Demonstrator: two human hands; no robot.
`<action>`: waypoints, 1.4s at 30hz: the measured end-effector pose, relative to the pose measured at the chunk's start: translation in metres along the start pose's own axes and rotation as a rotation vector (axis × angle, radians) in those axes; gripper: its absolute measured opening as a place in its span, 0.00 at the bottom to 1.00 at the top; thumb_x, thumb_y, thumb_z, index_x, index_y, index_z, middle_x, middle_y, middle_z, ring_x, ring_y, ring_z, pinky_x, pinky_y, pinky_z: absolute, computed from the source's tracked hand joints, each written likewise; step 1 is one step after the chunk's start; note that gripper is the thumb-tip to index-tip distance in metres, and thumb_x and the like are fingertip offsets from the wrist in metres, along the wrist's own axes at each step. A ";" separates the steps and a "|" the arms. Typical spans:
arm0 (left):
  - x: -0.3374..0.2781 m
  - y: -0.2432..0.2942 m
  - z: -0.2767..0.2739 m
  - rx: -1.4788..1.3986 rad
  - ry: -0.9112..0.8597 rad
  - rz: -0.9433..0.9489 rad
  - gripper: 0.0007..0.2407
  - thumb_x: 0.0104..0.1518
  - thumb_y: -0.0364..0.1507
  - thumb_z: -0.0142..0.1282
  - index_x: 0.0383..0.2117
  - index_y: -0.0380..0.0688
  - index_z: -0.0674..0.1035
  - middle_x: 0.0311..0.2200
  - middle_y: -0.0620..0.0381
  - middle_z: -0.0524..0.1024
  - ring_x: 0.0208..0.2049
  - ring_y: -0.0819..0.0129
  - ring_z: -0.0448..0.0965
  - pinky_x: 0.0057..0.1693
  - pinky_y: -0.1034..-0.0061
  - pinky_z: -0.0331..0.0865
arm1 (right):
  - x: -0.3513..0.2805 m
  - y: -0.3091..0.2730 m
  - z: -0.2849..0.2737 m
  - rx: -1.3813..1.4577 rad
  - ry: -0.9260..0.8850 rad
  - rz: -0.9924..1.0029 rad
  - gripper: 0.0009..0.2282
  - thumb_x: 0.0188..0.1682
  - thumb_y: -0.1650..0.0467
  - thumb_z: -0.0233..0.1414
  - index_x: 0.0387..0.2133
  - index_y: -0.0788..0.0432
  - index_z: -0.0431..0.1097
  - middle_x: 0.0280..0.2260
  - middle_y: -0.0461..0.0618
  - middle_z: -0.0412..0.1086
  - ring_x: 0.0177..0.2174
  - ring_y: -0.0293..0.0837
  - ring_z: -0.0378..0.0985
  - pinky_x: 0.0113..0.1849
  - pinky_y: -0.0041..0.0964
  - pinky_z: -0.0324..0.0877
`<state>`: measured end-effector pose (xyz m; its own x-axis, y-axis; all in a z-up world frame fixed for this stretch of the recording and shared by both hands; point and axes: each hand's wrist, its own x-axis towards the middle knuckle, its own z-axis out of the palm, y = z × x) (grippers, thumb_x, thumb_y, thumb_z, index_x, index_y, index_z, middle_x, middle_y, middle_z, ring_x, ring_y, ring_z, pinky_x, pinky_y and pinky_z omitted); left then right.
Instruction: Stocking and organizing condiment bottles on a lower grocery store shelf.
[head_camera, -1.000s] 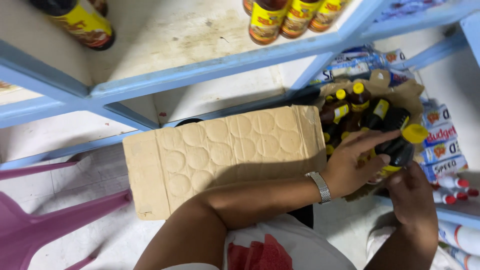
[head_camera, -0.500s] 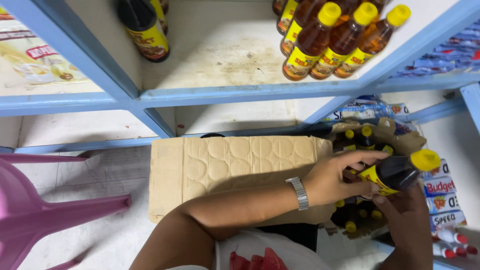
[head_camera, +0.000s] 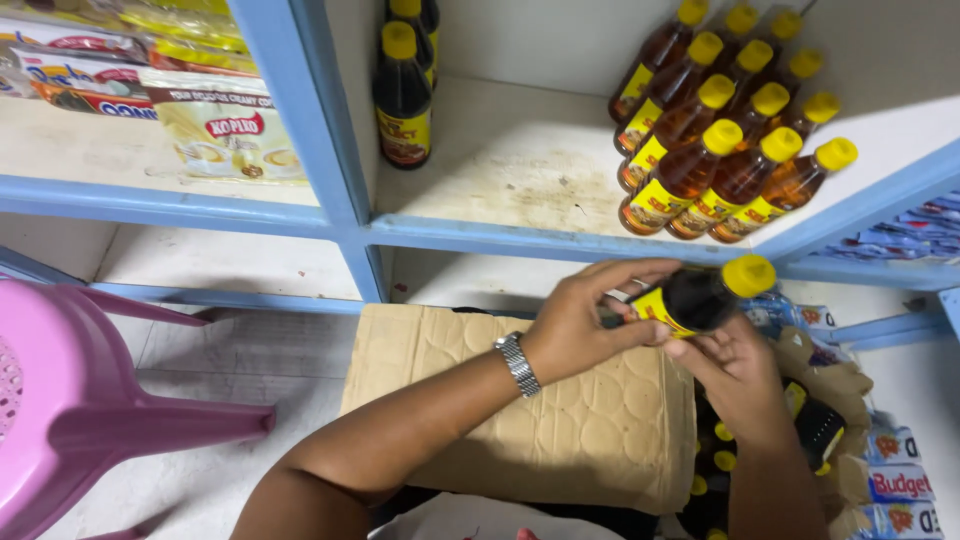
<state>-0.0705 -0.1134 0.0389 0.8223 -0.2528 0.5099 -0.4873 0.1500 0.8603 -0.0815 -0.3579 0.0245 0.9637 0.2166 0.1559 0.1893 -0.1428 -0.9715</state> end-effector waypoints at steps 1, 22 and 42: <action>0.001 0.003 -0.009 0.005 -0.001 0.007 0.26 0.56 0.32 0.67 0.63 0.52 0.73 0.57 0.56 0.77 0.57 0.73 0.78 0.57 0.77 0.77 | 0.009 -0.002 0.009 0.001 0.000 -0.008 0.22 0.48 0.80 0.54 0.58 0.65 0.62 0.51 0.53 0.72 0.50 0.42 0.76 0.52 0.38 0.71; 0.048 -0.048 -0.129 0.186 0.335 -0.033 0.24 0.56 0.24 0.65 0.61 0.46 0.74 0.46 0.53 0.81 0.38 0.75 0.83 0.46 0.78 0.79 | 0.190 0.032 0.114 -0.225 -0.142 -0.151 0.19 0.51 0.70 0.59 0.54 0.61 0.65 0.46 0.46 0.68 0.39 0.36 0.73 0.35 0.32 0.71; 0.113 -0.109 -0.120 0.454 0.404 -0.096 0.27 0.53 0.32 0.67 0.61 0.54 0.70 0.40 0.48 0.74 0.38 0.63 0.79 0.48 0.68 0.76 | 0.227 0.051 0.106 -0.012 0.067 -0.147 0.28 0.50 0.76 0.54 0.63 0.59 0.49 0.50 0.53 0.64 0.40 0.38 0.76 0.38 0.31 0.75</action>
<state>0.1107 -0.0437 0.0021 0.8719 0.1504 0.4660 -0.4088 -0.3003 0.8618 0.1273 -0.2131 -0.0083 0.9357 0.1715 0.3082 0.3310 -0.1256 -0.9352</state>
